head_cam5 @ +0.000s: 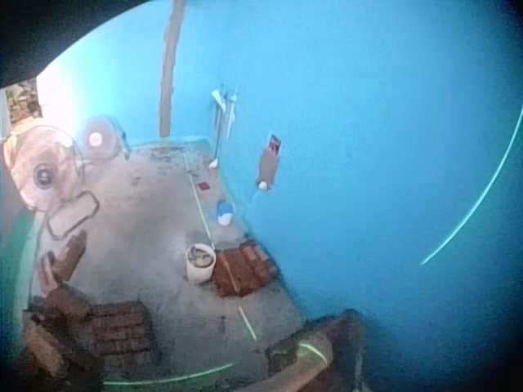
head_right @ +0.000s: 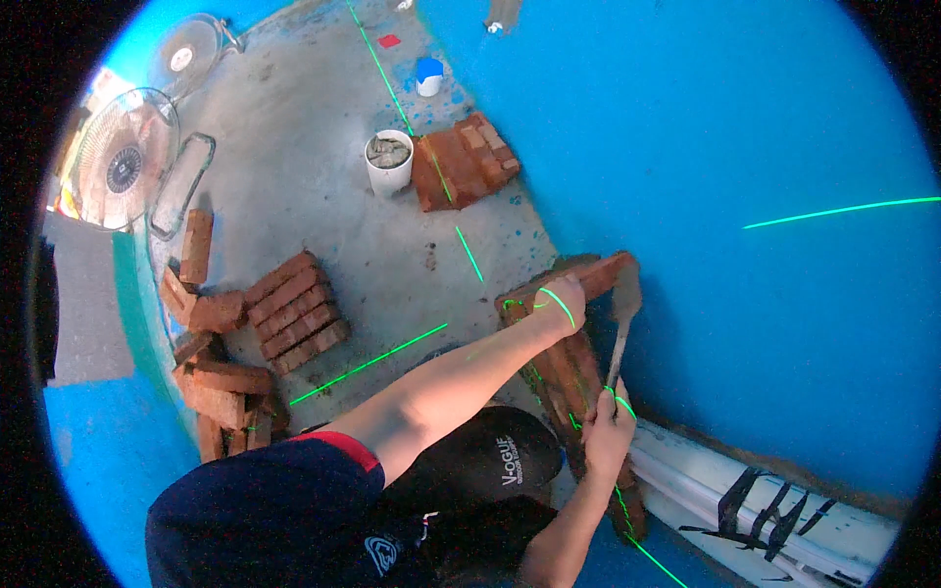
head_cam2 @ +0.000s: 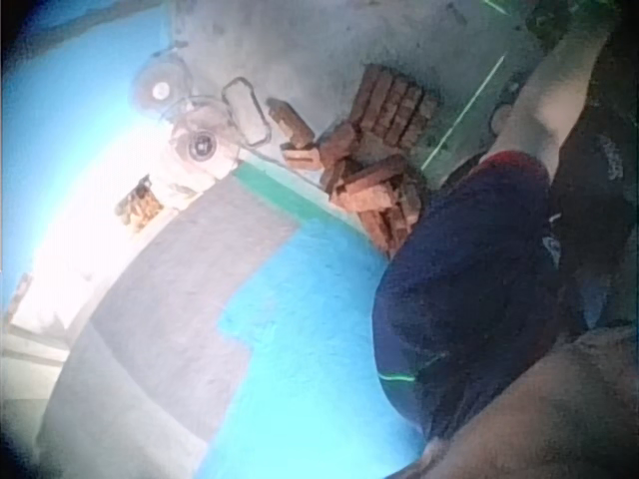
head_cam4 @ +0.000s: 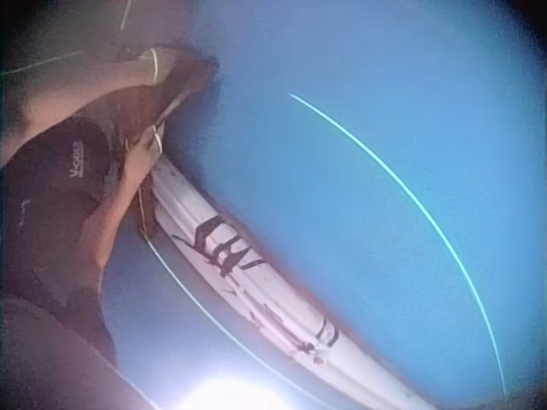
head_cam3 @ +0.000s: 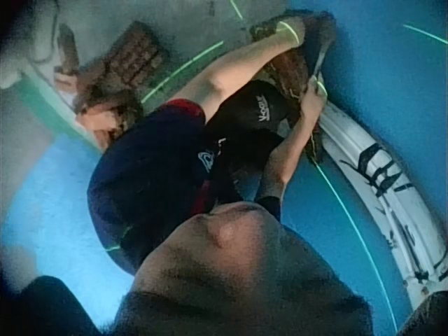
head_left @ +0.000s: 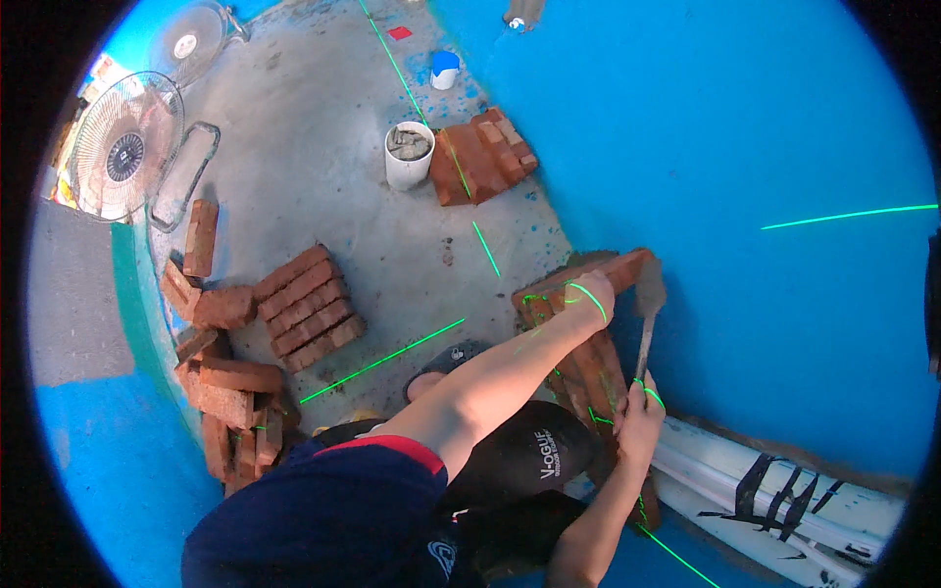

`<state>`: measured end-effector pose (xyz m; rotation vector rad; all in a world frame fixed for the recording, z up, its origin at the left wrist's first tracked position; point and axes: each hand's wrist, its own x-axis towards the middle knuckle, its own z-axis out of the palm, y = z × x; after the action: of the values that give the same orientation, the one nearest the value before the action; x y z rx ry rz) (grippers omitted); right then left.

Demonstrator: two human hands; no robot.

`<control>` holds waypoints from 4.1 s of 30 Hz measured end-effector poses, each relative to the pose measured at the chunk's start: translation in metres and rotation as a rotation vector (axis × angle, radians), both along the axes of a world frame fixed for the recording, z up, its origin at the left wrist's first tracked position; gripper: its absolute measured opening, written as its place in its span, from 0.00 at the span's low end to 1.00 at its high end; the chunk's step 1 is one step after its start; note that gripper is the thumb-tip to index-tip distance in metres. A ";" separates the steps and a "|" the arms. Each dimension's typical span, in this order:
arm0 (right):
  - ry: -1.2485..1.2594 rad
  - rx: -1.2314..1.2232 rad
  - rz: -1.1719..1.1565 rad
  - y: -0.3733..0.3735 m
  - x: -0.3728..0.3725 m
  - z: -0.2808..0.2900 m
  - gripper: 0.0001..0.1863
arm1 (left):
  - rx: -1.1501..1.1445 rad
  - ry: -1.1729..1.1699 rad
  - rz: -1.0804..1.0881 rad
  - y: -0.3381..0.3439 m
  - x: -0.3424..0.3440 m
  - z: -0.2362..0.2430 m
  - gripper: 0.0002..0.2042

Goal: The person applies mortar to bricks and places them to build a small wall section using a trowel and a laser level for alignment.

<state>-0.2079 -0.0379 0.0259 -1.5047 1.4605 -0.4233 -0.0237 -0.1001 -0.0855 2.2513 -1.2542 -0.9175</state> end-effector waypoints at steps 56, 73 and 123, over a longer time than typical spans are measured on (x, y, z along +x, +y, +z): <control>0.476 -0.135 0.374 0.048 -0.151 -0.054 0.27 | -0.907 0.293 -0.837 0.131 -0.201 0.152 0.07; 0.203 -0.047 0.417 0.006 -0.121 -0.121 0.27 | -0.784 0.315 -0.941 0.110 -0.223 0.132 0.07; 0.471 -0.045 0.360 0.020 -0.053 -0.010 0.20 | -0.976 0.524 -0.404 0.162 -0.015 0.190 0.12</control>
<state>-0.2612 -0.0181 0.0157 -1.9464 1.4876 0.1276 -0.0390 0.0620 0.1046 0.9568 -1.4642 -0.7084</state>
